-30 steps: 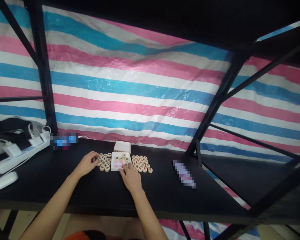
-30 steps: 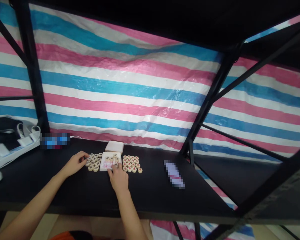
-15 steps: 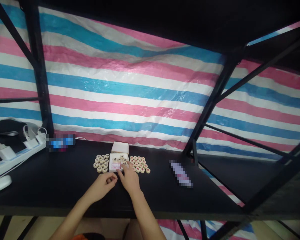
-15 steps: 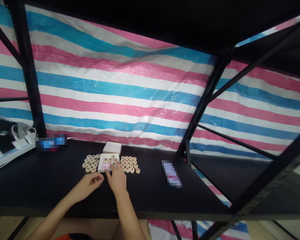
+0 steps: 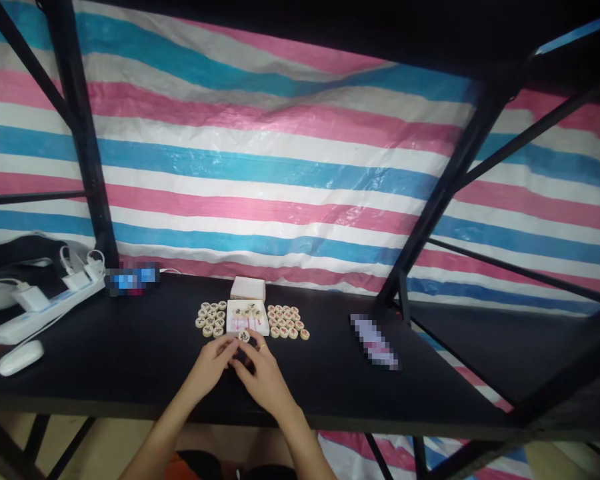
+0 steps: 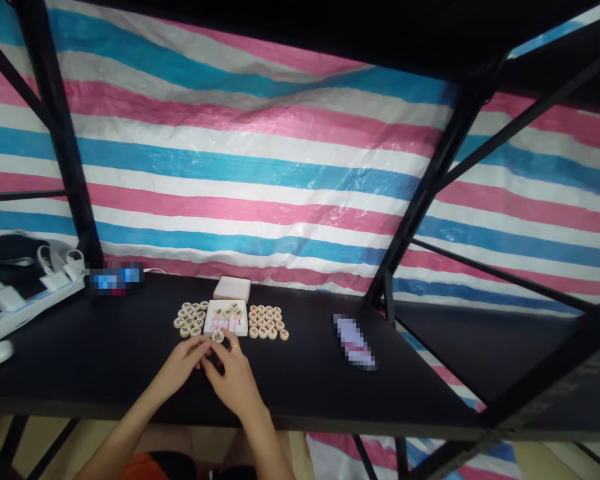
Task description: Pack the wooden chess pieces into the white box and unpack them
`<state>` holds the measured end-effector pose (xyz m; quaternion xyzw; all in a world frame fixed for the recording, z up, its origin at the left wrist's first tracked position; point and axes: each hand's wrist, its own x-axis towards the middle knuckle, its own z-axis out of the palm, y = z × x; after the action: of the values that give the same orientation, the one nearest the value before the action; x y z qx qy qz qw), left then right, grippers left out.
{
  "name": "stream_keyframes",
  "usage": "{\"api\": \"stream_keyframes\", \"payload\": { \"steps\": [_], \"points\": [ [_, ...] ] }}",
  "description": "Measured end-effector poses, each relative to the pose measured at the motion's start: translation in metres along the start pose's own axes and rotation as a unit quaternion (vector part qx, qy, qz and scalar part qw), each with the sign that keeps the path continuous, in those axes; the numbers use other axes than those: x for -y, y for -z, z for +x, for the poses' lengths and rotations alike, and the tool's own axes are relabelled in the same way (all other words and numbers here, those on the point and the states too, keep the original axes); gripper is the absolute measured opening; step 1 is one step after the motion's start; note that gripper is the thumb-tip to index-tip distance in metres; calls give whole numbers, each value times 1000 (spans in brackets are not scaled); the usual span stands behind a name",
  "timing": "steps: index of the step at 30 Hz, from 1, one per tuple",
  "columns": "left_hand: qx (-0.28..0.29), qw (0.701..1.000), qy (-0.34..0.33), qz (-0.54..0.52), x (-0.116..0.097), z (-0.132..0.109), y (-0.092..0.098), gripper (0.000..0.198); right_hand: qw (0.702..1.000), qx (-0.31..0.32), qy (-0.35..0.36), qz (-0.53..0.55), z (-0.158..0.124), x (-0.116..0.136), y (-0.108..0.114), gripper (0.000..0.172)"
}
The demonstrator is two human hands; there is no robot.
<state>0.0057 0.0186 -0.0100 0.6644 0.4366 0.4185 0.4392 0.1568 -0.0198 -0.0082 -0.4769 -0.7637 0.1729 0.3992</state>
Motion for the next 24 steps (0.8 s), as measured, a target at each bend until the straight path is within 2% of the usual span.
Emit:
{"api": "stream_keyframes", "payload": {
  "steps": [6, 8, 11, 12, 16, 20, 24],
  "points": [
    [21, 1000, -3, 16, -3, 0, -1, 32, 996, 55, 23, 59, -3, 0, 6, 24],
    [19, 999, 2, 26, -3, -1, -1, 33, 996, 29, -1, 88, 0, -3, 6, 21],
    [12, 999, 15, 40, -2, -1, 0, 36, 987, -44, -65, 139, 6, -10, 3, 10],
    [12, 999, 15, 40, -2, -1, 0, 37, 984, -48, -77, 153, 7, -11, 2, 8],
    [9, 999, 5, 37, -1, 0, -1, 37, 981, -10, -76, 180, 9, -15, 0, 11],
    [6, 999, 7, 37, 2, 1, -2, 39, 980, -21, -101, 172, 8, -15, 0, 5],
    [4, 998, 4, 62, 1, -1, -3, 39, 974, -27, -105, 197, 7, -16, 0, 7]
  ]
}}
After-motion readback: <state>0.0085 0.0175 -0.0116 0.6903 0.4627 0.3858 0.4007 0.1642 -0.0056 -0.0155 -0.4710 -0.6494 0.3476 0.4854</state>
